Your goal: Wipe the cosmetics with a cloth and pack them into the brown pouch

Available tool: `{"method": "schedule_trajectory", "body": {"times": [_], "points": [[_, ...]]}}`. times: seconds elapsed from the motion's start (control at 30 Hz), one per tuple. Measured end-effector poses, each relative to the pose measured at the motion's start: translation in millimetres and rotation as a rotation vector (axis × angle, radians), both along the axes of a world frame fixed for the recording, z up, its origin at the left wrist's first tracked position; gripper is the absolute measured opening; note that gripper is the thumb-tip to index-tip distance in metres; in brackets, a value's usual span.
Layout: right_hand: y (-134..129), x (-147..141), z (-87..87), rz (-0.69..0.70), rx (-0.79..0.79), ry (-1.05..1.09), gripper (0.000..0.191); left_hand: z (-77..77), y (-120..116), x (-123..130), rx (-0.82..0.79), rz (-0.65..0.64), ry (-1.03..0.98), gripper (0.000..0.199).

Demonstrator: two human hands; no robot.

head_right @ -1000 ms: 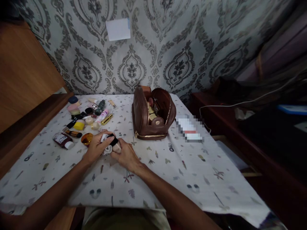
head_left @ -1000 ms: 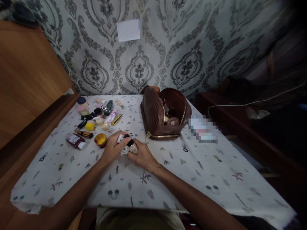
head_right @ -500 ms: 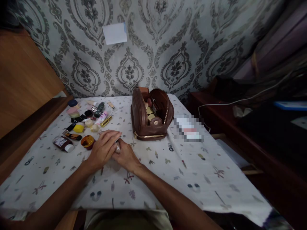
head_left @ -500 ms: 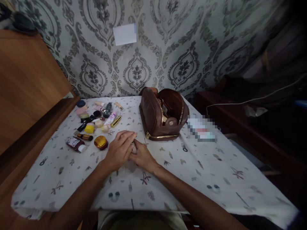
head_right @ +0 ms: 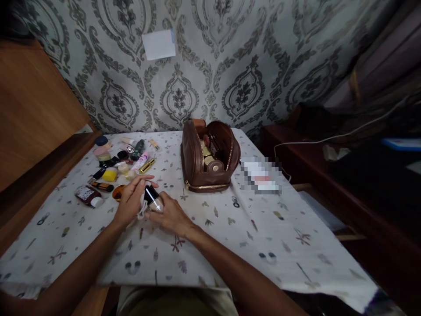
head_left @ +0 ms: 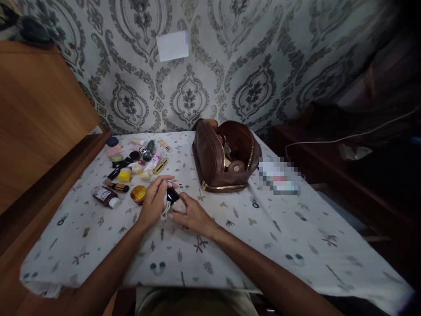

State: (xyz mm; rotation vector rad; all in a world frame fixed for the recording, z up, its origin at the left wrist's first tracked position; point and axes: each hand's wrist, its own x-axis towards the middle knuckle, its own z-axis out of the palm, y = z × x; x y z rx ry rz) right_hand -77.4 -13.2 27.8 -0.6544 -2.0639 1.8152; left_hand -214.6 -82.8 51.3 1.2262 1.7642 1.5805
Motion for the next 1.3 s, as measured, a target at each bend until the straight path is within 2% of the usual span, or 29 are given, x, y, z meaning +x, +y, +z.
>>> {"method": "schedule_trajectory", "body": {"times": [0.07,0.13,0.33,0.43,0.53,0.67,0.87,0.93,1.03,1.13,1.23,1.3], "points": [[-1,1,0.4,0.047,-0.182,0.086,0.049,-0.2,0,0,0.008,-0.016,-0.119,0.038],[-2,0,1.5,0.066,-0.337,0.165,0.055,-2.2,0,1,0.016,-0.046,-0.122,0.041],[-2,-4,1.6,0.0,-0.706,0.185,0.061,-11.9,-3,3,0.053,-0.119,0.37,0.042],[-2,-5,-0.3,0.054,-0.72,0.196,0.061,-13.2,-2,2,0.048,-0.074,0.481,0.036],[-2,-3,0.9,0.088,-0.641,0.206,0.057,-10.9,-1,-1,0.045,-0.024,0.496,0.028],[-3,-1,4.4,0.04,-0.599,0.2,0.059,-5.8,0,-5,0.022,0.031,0.375,0.037],[-1,-2,0.5,0.024,-0.758,0.287,0.047,-0.2,3,-10,-0.019,0.109,0.077,0.06],[0,-3,-1.5,-0.003,-0.808,0.327,0.047,-1.0,3,-9,-0.038,0.133,0.032,0.064],[1,-6,-4.2,-0.081,-0.883,0.347,0.047,-7.1,1,-5,0.044,0.087,0.129,0.061],[1,-7,-6.3,-0.165,-0.932,0.35,0.045,-16.0,1,0,0.121,-0.019,0.372,0.054],[2,-6,-6.9,-0.197,-0.958,0.376,0.046,-20.0,0,2,0.053,-0.056,0.578,0.052],[2,-6,-6.3,-0.157,-0.965,0.392,0.049,-17.5,0,-1,0.021,-0.035,0.608,0.044]]}}
